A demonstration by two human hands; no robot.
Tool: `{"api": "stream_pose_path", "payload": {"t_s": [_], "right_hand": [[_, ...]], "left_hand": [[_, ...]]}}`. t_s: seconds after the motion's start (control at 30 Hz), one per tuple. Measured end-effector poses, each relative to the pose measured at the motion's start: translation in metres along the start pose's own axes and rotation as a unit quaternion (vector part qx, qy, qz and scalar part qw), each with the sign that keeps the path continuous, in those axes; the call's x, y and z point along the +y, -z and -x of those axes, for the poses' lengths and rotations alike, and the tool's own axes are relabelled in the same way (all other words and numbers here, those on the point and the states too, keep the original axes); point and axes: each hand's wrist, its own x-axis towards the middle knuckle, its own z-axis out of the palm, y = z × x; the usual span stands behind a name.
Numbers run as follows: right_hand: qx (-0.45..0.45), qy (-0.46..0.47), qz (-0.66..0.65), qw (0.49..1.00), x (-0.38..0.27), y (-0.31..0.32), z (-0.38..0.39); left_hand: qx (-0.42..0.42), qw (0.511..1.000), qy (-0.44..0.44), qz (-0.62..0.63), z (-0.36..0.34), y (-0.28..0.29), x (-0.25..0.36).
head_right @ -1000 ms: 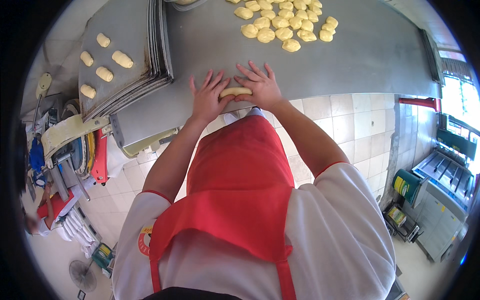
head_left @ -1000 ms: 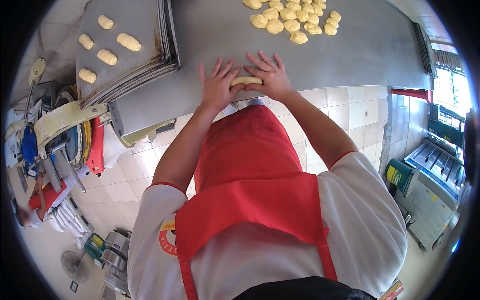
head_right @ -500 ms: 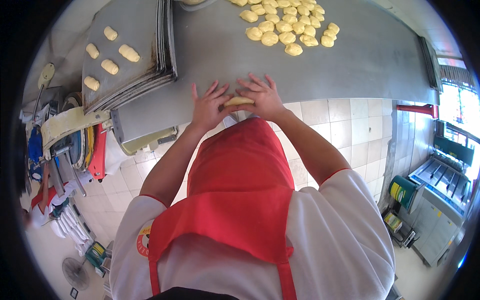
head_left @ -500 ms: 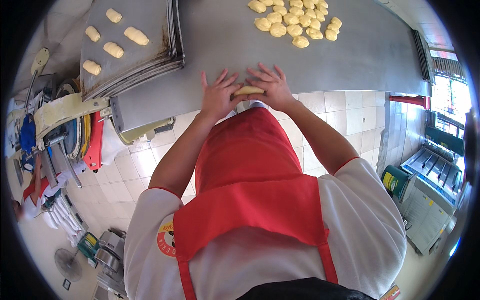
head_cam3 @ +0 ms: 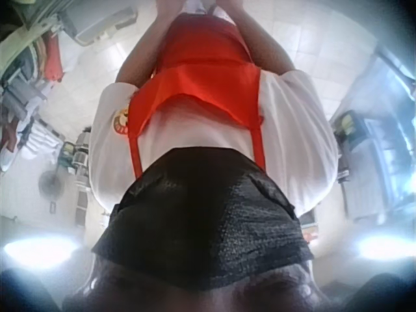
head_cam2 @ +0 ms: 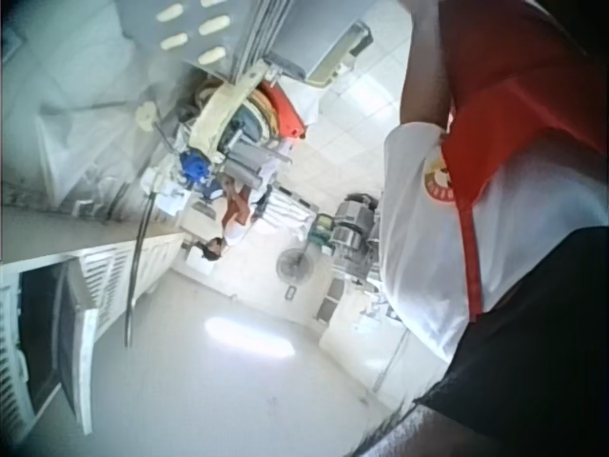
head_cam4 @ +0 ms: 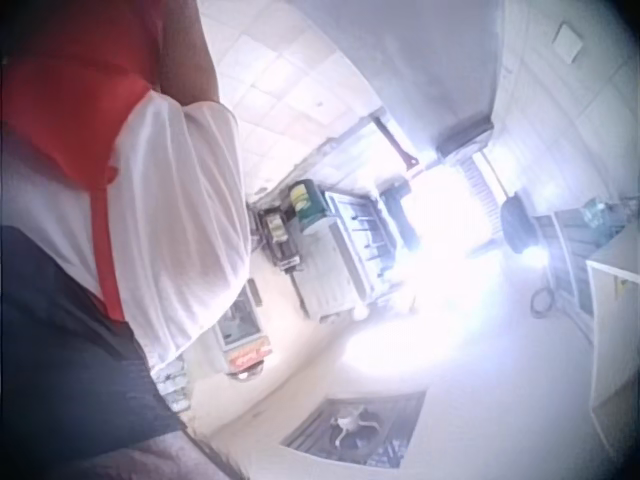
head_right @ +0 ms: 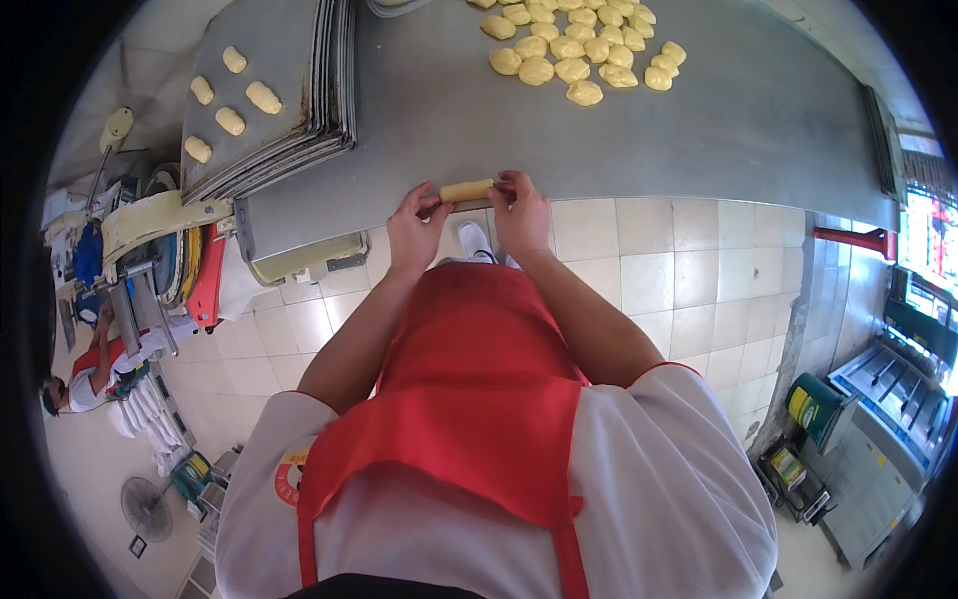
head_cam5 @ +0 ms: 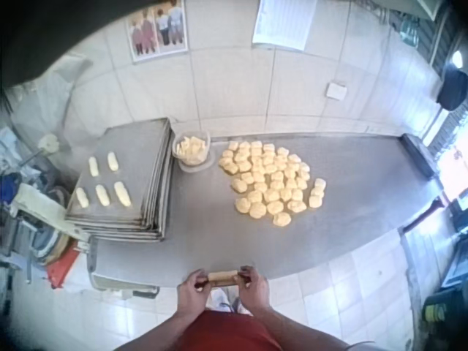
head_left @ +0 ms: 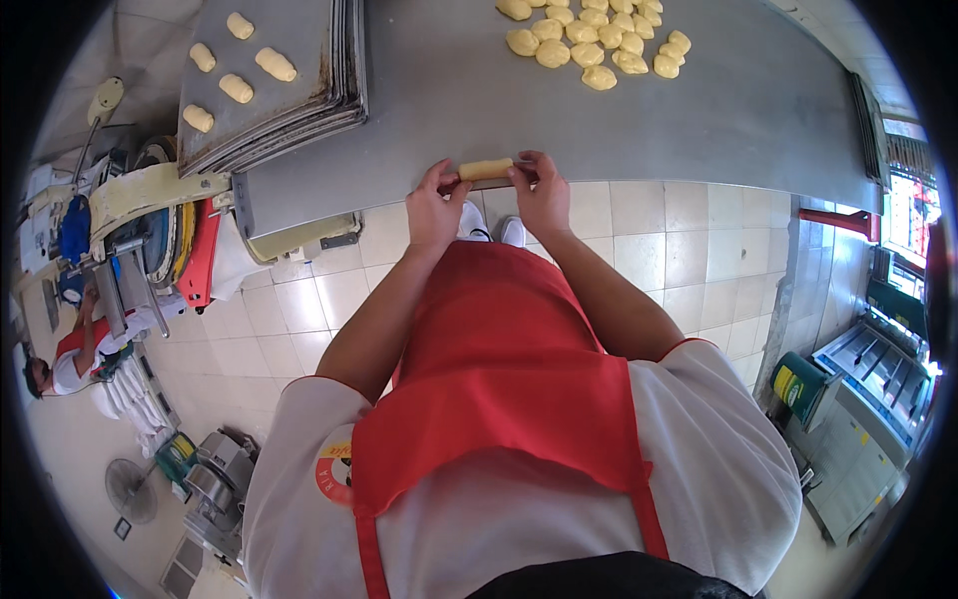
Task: The person cleans baking pans using cloths and then prepares dough by flattening it, adding cheese, and rolling it into cylinders before placing the rolls on a metal tray.
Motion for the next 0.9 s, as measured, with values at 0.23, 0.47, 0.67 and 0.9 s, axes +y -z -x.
{"api": "stream_pose_path", "payload": {"t_s": [0.23, 0.47, 0.67, 0.9], "right_hand": [[-0.214, 0.26, 0.092, 0.937, -0.022, 0.013, -0.031], [-0.117, 0.409, -0.115, 0.897, -0.21, -0.006, -0.086], [0.054, 0.489, -0.209, 0.845, -0.387, -0.116, -0.184], [-0.088, 0.348, 0.118, 0.926, -0.325, -0.175, -0.255]], "left_hand": [[-0.072, 0.992, -0.103, -0.01, -0.023, 0.005, 0.0], [-0.051, 0.968, -0.225, 0.098, -0.095, 0.22, 0.137], [0.181, 0.871, -0.403, 0.215, -0.118, 0.366, 0.131], [0.208, 0.93, -0.183, 0.24, -0.085, 0.39, -0.005]]}}
